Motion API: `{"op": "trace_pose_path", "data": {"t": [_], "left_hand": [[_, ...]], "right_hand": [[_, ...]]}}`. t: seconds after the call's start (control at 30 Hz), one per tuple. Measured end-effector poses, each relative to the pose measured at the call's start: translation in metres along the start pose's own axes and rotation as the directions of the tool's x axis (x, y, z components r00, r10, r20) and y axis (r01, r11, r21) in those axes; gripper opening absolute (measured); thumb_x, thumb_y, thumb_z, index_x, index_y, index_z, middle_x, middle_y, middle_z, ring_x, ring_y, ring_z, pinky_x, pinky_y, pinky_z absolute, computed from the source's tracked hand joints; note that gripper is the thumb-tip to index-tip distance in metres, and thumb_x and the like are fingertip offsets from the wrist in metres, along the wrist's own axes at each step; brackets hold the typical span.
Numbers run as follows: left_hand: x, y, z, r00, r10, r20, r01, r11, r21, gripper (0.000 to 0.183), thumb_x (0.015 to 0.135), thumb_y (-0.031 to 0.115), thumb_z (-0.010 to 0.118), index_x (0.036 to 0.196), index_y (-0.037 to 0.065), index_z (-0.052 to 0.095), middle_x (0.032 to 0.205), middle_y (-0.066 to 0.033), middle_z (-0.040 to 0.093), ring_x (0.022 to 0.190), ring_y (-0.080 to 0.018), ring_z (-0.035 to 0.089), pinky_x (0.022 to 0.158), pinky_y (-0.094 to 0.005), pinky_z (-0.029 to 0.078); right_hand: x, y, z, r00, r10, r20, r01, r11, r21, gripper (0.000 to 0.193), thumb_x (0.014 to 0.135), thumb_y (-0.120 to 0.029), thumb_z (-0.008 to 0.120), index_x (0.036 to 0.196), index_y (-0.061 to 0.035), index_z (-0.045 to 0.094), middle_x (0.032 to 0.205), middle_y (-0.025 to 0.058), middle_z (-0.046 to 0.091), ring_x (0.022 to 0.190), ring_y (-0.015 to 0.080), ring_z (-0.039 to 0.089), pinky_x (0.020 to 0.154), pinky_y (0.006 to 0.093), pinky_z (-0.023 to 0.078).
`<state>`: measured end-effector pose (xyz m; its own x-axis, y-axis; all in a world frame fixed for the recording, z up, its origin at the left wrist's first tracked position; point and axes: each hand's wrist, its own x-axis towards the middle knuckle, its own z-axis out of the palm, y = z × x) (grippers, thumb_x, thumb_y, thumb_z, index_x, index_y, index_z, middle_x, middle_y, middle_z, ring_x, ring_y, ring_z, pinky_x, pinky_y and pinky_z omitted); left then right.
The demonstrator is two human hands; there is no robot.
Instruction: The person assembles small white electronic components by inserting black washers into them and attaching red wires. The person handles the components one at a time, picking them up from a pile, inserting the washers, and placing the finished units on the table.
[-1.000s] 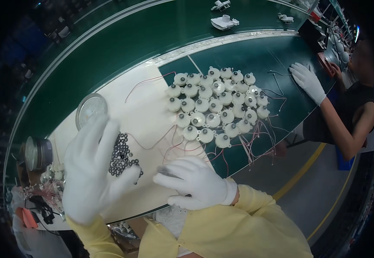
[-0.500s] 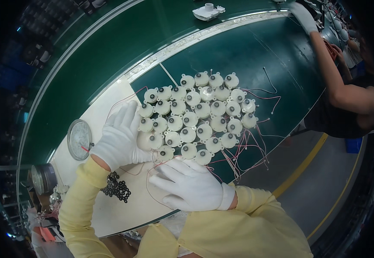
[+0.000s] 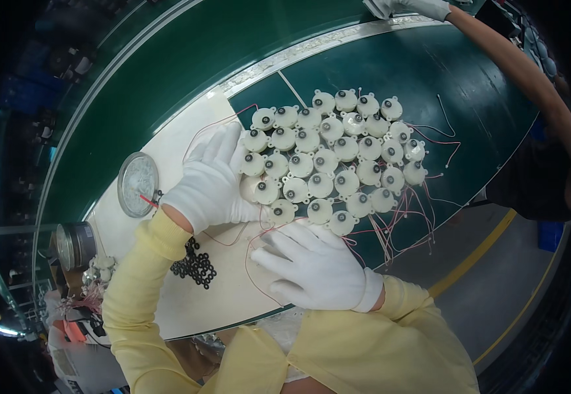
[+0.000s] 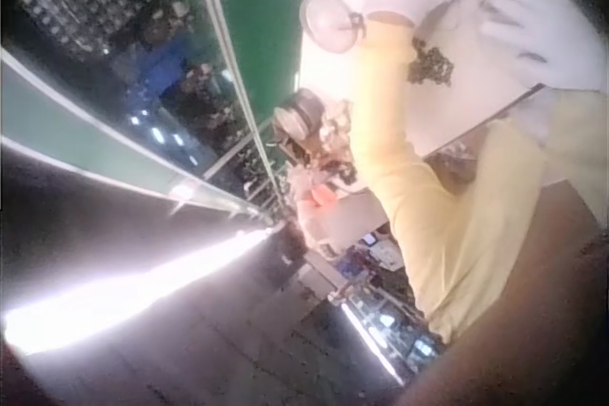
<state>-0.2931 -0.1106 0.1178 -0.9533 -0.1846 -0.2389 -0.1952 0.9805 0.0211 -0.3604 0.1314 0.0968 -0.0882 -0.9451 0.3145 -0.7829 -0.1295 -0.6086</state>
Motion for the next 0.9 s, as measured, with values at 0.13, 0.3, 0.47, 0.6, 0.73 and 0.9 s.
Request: {"op": "trace_pose_path", "data": {"t": [0.13, 0.3, 0.47, 0.6, 0.73, 0.9], "left_hand": [[-0.001, 0.001, 0.001, 1.0, -0.001, -0.018, 0.0, 1.0, -0.01, 0.131, 0.059, 0.076, 0.08, 0.155, -0.001, 0.036, 0.159, -0.0309, 0.029, 0.145, -0.046, 0.033, 0.12, -0.0497, 0.028], [0.0, 0.0, 0.003, 1.0, -0.002, -0.005, 0.002, 1.0, -0.021, 0.128, 0.061, 0.075, 0.08, 0.156, 0.001, 0.036, 0.16, -0.0305, 0.028, 0.146, -0.0462, 0.033, 0.12, -0.0498, 0.028], [0.001, -0.001, 0.005, 1.0, -0.001, -0.013, 0.001, 1.0, -0.009, 0.124, 0.061, 0.064, 0.084, 0.155, -0.001, 0.036, 0.16, -0.0299, 0.028, 0.147, -0.0452, 0.032, 0.12, -0.0491, 0.028], [0.003, 0.0, 0.005, 1.0, 0.005, -0.016, -0.005, 0.999, -0.035, 0.124, 0.058, 0.059, 0.085, 0.154, -0.003, 0.037, 0.16, -0.0291, 0.028, 0.148, -0.0435, 0.031, 0.121, -0.0493, 0.027], [0.005, 0.004, 0.001, 1.0, -0.015, 0.017, 0.016, 1.0, -0.014, 0.125, 0.058, 0.06, 0.085, 0.154, -0.002, 0.037, 0.161, -0.0289, 0.028, 0.149, -0.0437, 0.03, 0.121, -0.0502, 0.027], [0.008, 0.005, 0.001, 1.0, 0.001, 0.024, -0.001, 1.0, -0.001, 0.127, 0.06, 0.066, 0.083, 0.156, 0.0, 0.034, 0.162, -0.0288, 0.026, 0.15, -0.044, 0.029, 0.12, -0.0522, 0.027]], "right_hand": [[-0.001, 0.0, 0.003, 1.0, 0.003, -0.015, -0.003, 1.0, -0.002, 0.05, 0.08, -0.035, 0.07, 0.126, -0.0152, 0.064, 0.119, 0.0075, 0.062, 0.114, 0.0253, 0.057, 0.099, 0.0421, 0.043], [-0.001, 0.0, 0.003, 1.0, 0.0, -0.021, -0.001, 1.0, -0.009, 0.05, 0.08, -0.034, 0.07, 0.126, -0.0156, 0.064, 0.119, 0.0072, 0.062, 0.114, 0.0251, 0.057, 0.1, 0.042, 0.043], [-0.002, 0.0, 0.003, 1.0, 0.007, -0.014, -0.008, 1.0, -0.016, 0.051, 0.08, -0.034, 0.07, 0.127, -0.0158, 0.063, 0.119, 0.0075, 0.062, 0.115, 0.0256, 0.057, 0.102, 0.043, 0.043], [-0.003, 0.001, 0.005, 1.0, 0.002, -0.026, -0.003, 1.0, -0.028, 0.052, 0.08, -0.034, 0.071, 0.128, -0.0158, 0.063, 0.121, 0.0082, 0.062, 0.115, 0.026, 0.058, 0.102, 0.043, 0.043], [-0.003, 0.001, 0.004, 1.0, -0.003, -0.031, 0.002, 1.0, -0.027, 0.051, 0.081, -0.033, 0.071, 0.128, -0.0151, 0.063, 0.122, 0.0087, 0.062, 0.114, 0.0262, 0.058, 0.1, 0.0424, 0.043], [-0.002, 0.0, 0.004, 0.999, -0.008, -0.032, 0.007, 1.0, -0.017, 0.049, 0.082, -0.032, 0.07, 0.127, -0.0143, 0.063, 0.122, 0.0089, 0.062, 0.113, 0.0266, 0.058, 0.096, 0.0415, 0.044]]}}
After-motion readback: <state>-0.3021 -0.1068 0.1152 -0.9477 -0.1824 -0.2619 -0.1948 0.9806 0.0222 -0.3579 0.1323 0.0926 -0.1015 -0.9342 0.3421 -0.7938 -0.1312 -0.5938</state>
